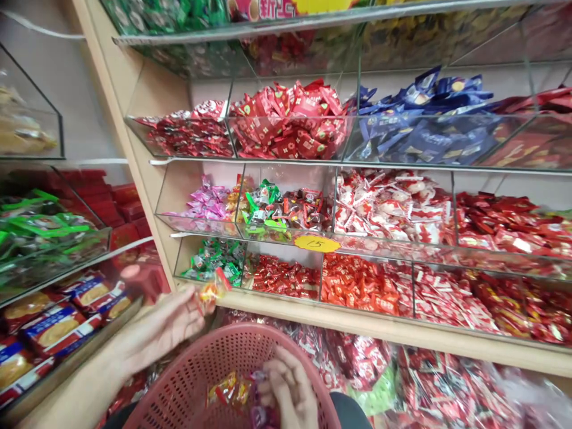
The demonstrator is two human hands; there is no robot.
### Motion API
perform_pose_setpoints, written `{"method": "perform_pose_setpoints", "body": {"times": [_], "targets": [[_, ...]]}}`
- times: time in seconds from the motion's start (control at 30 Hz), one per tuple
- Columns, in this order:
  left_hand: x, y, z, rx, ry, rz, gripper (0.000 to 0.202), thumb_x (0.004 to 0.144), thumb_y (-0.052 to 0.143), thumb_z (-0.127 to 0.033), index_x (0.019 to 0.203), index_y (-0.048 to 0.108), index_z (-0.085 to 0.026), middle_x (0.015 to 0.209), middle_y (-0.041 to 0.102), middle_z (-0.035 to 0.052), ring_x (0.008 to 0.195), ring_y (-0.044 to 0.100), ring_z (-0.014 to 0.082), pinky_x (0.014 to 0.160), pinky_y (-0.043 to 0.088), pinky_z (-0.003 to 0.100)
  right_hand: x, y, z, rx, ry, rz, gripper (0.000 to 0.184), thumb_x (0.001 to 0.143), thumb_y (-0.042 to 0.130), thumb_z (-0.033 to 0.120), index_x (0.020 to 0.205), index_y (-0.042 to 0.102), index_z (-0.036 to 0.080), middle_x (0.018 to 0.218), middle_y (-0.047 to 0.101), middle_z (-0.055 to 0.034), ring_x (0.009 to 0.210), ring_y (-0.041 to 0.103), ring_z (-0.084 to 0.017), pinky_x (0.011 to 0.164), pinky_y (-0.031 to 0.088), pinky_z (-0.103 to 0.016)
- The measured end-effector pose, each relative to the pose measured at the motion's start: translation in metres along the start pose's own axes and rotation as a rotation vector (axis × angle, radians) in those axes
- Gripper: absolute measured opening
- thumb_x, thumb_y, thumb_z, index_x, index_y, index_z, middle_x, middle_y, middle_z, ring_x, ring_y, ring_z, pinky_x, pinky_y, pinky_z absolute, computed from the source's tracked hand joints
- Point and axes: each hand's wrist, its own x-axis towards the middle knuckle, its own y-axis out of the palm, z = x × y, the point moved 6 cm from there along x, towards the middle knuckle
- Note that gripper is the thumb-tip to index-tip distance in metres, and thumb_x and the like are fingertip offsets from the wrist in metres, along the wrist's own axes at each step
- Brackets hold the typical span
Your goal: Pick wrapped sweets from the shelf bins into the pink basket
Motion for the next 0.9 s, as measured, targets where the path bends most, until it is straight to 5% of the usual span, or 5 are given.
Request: {"method": "perform_pose_setpoints", "body": {"times": [0.13, 0.27, 0.9], "targets": [[-0.016, -0.014, 0.076, 0.060, -0.202, 0.031, 0.020, 0.074, 0.074, -0.024, 0.090, 0.066, -0.016, 0.086, 0.067, 0.0043, 0.077, 0.064, 0.0136, 0.067, 0.055, 0.023, -0.013, 0.037, 0.014, 0.021, 0.081, 0.246, 0.052, 0.069, 0.069, 0.053, 0.109, 0.064, 0.020, 0.099, 0.066, -0.0076, 0.066, 0.060, -0.014, 0.057, 0.049, -0.025], [-0.023, -0.022, 0.110, 0.151, -0.252, 0.022, 0.023, 0.069, 0.078, -0.030, 0.083, 0.066, -0.017, 0.080, 0.062, -0.0004, 0.070, 0.060, 0.0103, 0.064, 0.053, 0.023, -0.017, 0.049, 0.001, 0.052, 0.115, 0.294, 0.030, 0.072, 0.070, 0.046, 0.081, 0.066, 0.018, 0.072, 0.061, 0.0007, 0.061, 0.051, -0.010, 0.055, 0.043, -0.020], [-0.019, -0.041, 0.109, 0.590, -0.069, 0.006, 0.032, 0.069, 0.071, -0.044, 0.071, 0.056, -0.015, 0.072, 0.066, 0.0006, 0.072, 0.065, 0.0152, 0.066, 0.049, 0.024, -0.003, 0.039, -0.049, 0.239, 0.200, 0.189, 0.026, 0.060, 0.081, 0.036, 0.069, 0.066, 0.016, 0.064, 0.060, 0.0027, 0.058, 0.049, -0.008, 0.058, 0.042, -0.020]]}}
